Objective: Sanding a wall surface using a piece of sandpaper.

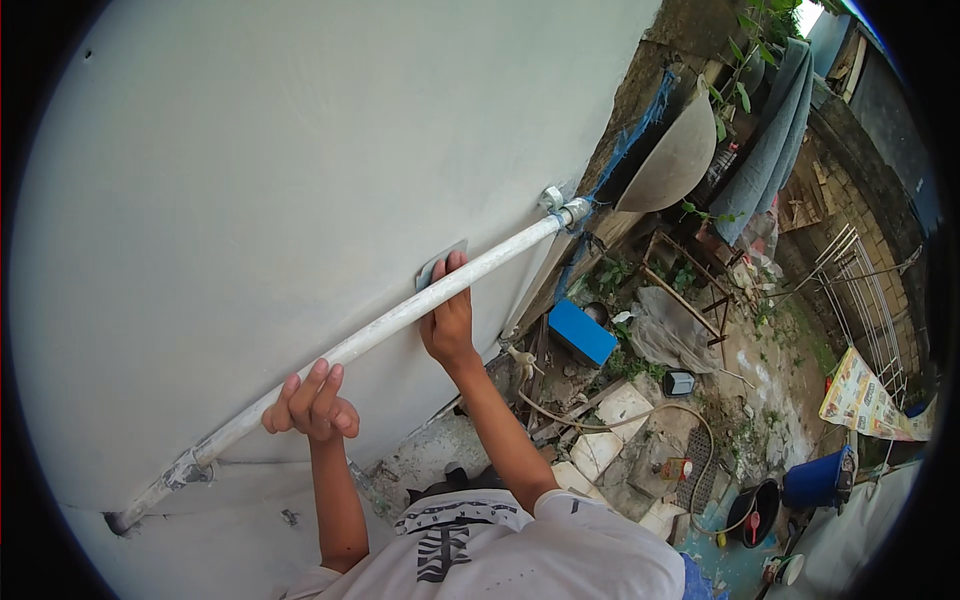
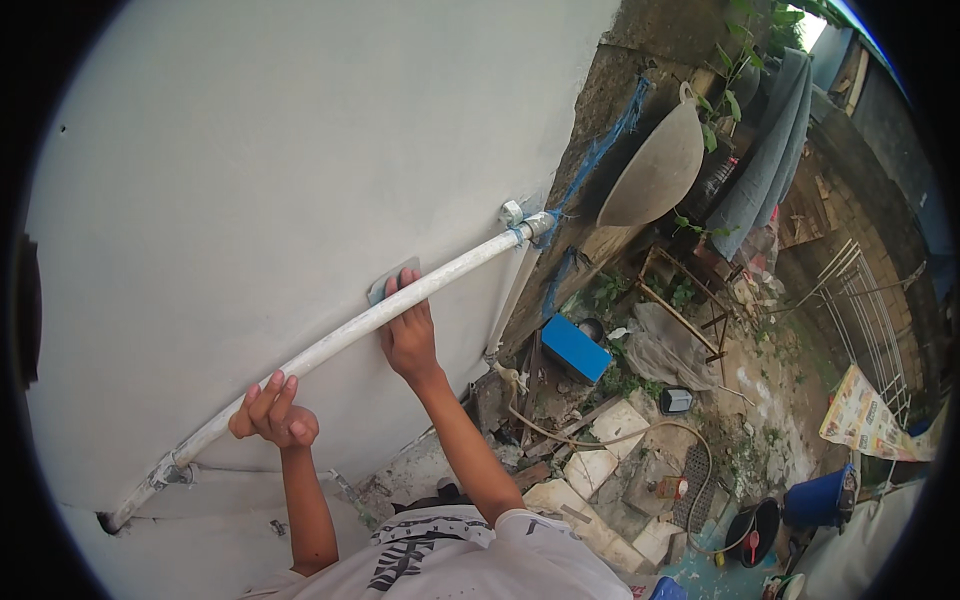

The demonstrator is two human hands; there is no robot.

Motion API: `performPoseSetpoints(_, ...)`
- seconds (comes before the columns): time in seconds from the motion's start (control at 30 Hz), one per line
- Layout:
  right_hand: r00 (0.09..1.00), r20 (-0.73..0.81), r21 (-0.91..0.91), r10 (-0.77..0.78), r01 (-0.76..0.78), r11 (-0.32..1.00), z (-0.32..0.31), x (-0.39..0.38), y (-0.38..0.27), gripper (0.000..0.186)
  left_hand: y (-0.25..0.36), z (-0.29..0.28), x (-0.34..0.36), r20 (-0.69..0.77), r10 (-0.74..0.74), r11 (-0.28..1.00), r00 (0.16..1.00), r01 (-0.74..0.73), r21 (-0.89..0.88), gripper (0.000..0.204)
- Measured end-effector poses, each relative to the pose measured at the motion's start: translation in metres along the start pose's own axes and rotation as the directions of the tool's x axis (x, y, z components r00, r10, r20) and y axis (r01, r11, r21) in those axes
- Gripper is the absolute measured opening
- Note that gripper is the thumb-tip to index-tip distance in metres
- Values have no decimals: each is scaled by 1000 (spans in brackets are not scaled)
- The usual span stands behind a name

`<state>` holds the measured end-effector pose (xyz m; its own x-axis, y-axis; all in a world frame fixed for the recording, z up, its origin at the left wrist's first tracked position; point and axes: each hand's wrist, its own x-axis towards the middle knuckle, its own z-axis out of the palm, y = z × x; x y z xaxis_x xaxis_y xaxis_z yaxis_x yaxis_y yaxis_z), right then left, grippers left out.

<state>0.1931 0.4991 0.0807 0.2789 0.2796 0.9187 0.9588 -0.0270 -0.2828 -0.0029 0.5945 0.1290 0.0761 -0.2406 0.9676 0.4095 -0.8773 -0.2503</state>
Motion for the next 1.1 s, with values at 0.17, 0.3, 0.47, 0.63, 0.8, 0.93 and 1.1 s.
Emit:
performPoseSetpoints(0.17,994,-91,17,63,-61,998,6,10,-7,54,-2,0,-2,-3,2,1000,1000,-2,-9,54)
performPoseSetpoints(0.3,996,-78,31,31,-28,999,0,2,-5,50,0,-1,-1,-21,19,1000,1000,-19,-21,55)
performPoseSetpoints(0.47,989,-85,48,118,-114,992,4,12,-15,45,-2,-7,-3,-1,18,1000,1000,-18,-13,55)
performPoseSetpoints(0.63,998,-57,24,37,-36,999,6,4,-7,43,-5,4,-1,-54,48,998,997,-51,-40,53)
performPoseSetpoints(0.8,989,-86,-26,120,-123,992,4,-2,-10,53,-5,4,-1,-46,62,998,997,-62,-8,47)
performPoseSetpoints(0.93,902,-213,174,375,-342,923,-20,56,5,53,-6,-4,-4,-30,49,999,998,-50,-18,44)
performPoseSetpoints(1.1,982,-76,-50,171,-175,983,-17,15,31,55,-3,3,-6,-32,31,998,999,-32,-48,42)
